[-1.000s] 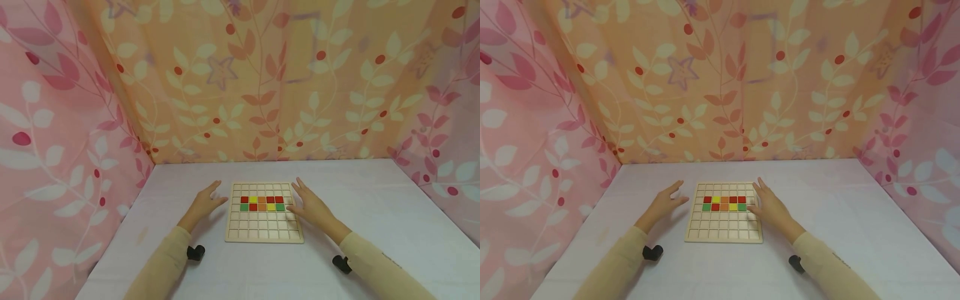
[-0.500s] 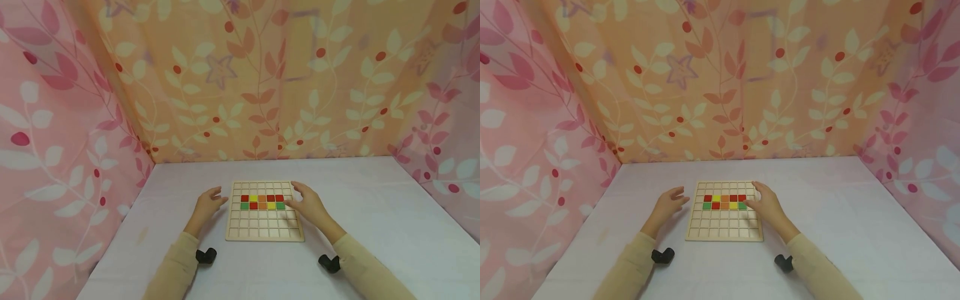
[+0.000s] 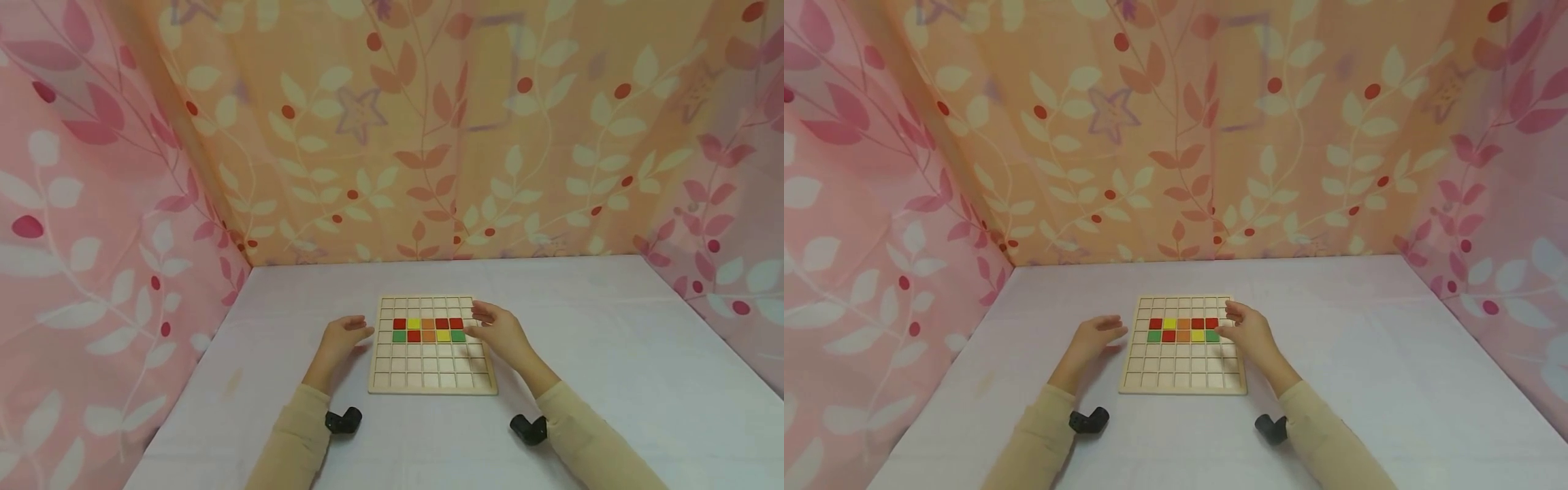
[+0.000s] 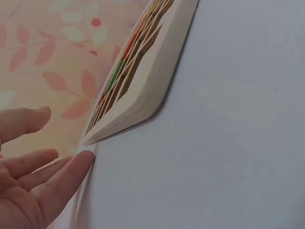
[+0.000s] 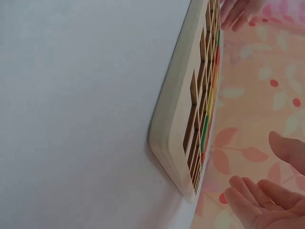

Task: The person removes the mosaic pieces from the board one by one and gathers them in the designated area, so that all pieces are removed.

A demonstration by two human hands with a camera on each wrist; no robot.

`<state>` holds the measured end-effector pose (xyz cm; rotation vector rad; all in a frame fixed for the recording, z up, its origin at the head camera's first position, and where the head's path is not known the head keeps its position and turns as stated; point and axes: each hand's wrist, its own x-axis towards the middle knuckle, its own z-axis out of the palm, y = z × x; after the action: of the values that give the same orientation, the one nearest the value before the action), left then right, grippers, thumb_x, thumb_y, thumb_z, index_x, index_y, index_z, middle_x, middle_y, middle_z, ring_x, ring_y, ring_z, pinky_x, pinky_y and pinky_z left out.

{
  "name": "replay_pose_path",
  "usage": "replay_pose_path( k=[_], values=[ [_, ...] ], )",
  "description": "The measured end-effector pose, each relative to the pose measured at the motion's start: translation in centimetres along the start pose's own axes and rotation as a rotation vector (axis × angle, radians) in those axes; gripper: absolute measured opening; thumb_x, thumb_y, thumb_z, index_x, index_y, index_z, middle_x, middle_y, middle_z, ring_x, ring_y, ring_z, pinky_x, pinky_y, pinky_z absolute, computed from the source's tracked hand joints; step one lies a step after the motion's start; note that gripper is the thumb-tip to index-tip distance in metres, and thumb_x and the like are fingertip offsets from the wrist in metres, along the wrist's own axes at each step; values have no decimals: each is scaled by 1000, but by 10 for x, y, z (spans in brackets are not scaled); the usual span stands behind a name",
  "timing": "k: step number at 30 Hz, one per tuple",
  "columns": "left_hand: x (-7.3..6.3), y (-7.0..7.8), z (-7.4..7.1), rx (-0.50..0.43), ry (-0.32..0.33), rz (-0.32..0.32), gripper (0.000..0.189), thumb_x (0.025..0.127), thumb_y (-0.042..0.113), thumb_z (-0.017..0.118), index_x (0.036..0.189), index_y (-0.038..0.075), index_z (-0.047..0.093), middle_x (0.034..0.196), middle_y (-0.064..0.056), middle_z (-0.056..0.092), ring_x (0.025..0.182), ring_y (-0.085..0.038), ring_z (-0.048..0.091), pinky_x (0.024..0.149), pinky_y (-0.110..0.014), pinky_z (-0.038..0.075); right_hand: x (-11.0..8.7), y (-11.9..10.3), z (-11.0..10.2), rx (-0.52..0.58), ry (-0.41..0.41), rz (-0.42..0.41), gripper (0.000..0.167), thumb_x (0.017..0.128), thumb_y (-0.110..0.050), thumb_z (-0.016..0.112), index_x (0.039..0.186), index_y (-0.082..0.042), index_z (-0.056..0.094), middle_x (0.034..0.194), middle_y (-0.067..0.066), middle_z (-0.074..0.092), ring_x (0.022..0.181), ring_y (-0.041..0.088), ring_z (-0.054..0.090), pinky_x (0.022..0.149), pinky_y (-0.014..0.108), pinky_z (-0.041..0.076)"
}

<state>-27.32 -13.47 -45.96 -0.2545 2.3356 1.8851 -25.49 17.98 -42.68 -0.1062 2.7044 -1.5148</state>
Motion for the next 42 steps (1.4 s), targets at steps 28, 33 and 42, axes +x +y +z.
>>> replay_pose_path(
  k=[28,33,42],
  values=[
    [4,0,7,42,-74,-60,35,86,-5,70,120,-8,66,107,-17,70,79,-12,65,70,-25,61,28,5,-6,136,-115,265,50,91,-10,70,132,13,54,115,22,71,78,10,70,76,27,60],
    [4,-2,6,66,-85,-41,36,84,-10,68,120,-8,66,101,-15,68,79,-12,64,69,-26,61,32,6,-5,134,-121,272,50,90,-10,70,132,13,55,113,21,72,77,11,70,76,26,60],
    [7,-9,4,92,-93,-37,34,86,-7,68,120,-6,66,102,-13,67,76,-12,64,69,-29,62,41,7,0,109,-105,319,42,91,-13,70,125,9,62,107,16,73,77,11,68,77,25,60]
  ],
)
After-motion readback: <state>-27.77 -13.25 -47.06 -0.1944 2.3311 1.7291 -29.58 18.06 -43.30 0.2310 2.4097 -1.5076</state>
